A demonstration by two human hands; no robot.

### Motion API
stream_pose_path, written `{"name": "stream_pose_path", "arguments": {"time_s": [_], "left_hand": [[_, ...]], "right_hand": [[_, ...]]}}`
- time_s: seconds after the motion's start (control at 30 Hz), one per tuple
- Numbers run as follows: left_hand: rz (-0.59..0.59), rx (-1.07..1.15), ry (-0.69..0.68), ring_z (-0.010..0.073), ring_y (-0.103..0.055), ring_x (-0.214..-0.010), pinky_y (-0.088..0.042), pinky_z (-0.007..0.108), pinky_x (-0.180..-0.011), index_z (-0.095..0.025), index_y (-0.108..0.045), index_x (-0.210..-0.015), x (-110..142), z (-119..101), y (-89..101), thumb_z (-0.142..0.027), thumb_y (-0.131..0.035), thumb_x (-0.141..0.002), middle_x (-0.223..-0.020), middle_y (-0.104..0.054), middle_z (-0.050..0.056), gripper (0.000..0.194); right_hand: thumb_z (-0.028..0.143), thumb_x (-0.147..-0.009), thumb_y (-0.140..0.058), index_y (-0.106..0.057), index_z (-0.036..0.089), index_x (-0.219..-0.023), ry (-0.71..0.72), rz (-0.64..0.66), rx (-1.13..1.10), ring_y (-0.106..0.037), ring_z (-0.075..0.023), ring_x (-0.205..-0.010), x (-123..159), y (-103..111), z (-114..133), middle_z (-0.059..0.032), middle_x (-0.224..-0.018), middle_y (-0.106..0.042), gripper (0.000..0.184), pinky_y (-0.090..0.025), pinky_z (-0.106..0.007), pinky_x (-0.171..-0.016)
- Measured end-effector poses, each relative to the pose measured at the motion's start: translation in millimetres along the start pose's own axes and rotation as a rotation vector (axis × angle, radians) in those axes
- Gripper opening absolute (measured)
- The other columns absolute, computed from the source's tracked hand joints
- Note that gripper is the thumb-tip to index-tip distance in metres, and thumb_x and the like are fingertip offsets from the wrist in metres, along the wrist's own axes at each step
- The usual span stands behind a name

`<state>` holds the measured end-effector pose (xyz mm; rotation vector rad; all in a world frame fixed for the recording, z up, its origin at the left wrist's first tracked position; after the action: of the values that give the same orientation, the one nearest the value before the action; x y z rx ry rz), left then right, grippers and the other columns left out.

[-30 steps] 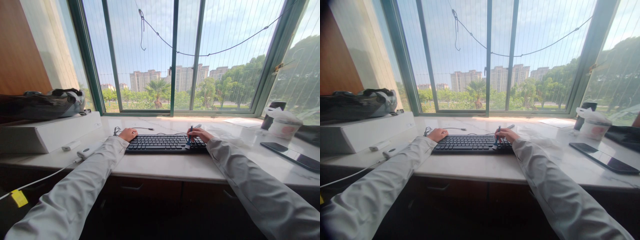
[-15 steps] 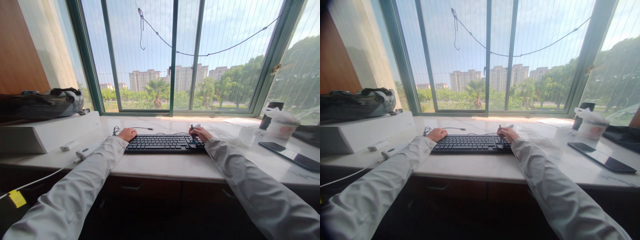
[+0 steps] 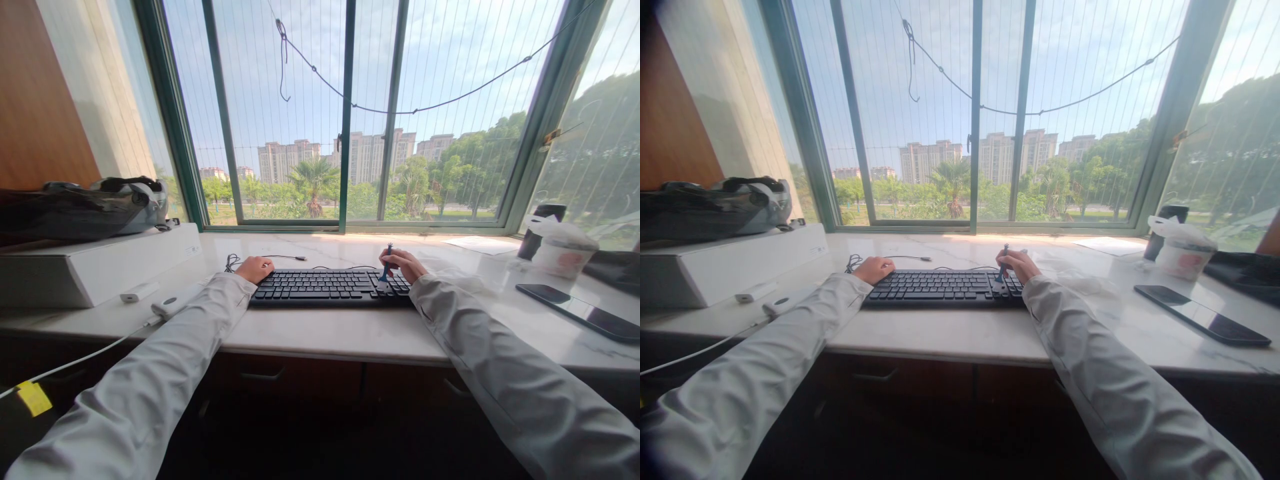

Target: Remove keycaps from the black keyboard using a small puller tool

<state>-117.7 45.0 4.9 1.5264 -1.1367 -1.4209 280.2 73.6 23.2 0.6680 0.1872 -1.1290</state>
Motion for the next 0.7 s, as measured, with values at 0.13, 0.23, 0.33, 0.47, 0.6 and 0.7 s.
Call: {"name": "stream_pose_path", "arguments": {"time_s": [0.13,0.23,0.33,0.47,0.6,0.7], "left_hand": [[0.003,0.000,0.011,0.0226,-0.064,-0.091,-0.042,0.025,-0.077,-0.024,-0.075,-0.088,1,-1,1.1,-0.037,-0.043,-0.082,-0.094,-0.074,0.004,0.036],[0.005,-0.020,0.011,0.0223,-0.064,-0.091,-0.042,0.025,-0.077,-0.024,-0.075,-0.089,1,-2,2.1,-0.037,-0.043,-0.082,-0.095,-0.074,0.004,0.036],[0.013,-0.035,0.005,0.0227,-0.064,-0.092,-0.042,0.025,-0.077,-0.024,-0.075,-0.090,1,-3,1.8,-0.037,-0.041,-0.083,-0.096,-0.074,0.004,0.037],[0.017,-0.040,0.007,0.0238,-0.064,-0.094,-0.042,0.026,-0.078,-0.024,-0.075,-0.092,1,-2,1.2,-0.038,-0.041,-0.084,-0.097,-0.074,0.005,0.037],[0.018,-0.033,0.013,0.0244,-0.064,-0.095,-0.042,0.026,-0.079,-0.024,-0.075,-0.093,0,0,0.1,-0.038,-0.041,-0.083,-0.099,-0.074,0.005,0.038],[0.011,-0.031,0.008,0.0239,-0.064,-0.095,-0.043,0.026,-0.079,-0.024,-0.075,-0.092,-1,0,-0.4,-0.039,-0.042,-0.083,-0.098,-0.074,0.005,0.038]], "right_hand": [[0.037,-0.076,-0.053,-0.054,0.019,-0.068,-0.038,0.041,0.078,-0.047,-0.0140,-0.050,0,-3,-8,0.0005,-0.059,-0.049,0.020,-0.037,-0.031,-0.055],[0.037,-0.078,-0.048,-0.051,0.019,-0.064,-0.053,0.005,0.173,-0.042,-0.0131,-0.047,1,2,-10,0.0017,-0.053,-0.044,0.022,-0.033,-0.030,-0.050],[0.036,-0.077,-0.045,-0.049,0.020,-0.061,-0.040,-0.071,0.241,-0.041,-0.0140,-0.050,2,8,-7,0.0007,-0.053,-0.043,0.023,-0.031,-0.029,-0.050],[0.036,-0.078,-0.043,-0.048,0.020,-0.062,0.016,-0.171,0.320,-0.042,-0.0149,-0.055,5,15,1,-0.0007,-0.056,-0.046,0.024,-0.033,-0.029,-0.053],[0.037,-0.080,-0.042,-0.052,0.020,-0.067,0.042,-0.215,0.375,-0.046,-0.0165,-0.057,7,17,8,-0.0017,-0.058,-0.050,0.024,-0.035,-0.029,-0.055],[0.037,-0.081,-0.041,-0.053,0.020,-0.068,0.059,-0.220,0.414,-0.048,-0.0168,-0.057,7,16,12,-0.0015,-0.057,-0.052,0.024,-0.036,-0.031,-0.059]]}}
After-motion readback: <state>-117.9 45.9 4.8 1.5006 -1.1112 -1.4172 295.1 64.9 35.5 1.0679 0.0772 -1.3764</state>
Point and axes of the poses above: each hand's wrist, its own x-axis away from the middle knuckle, its own y-axis out of the back of the hand, z = x × y, the point moved 7 cm from there along -x, towards the middle knuckle
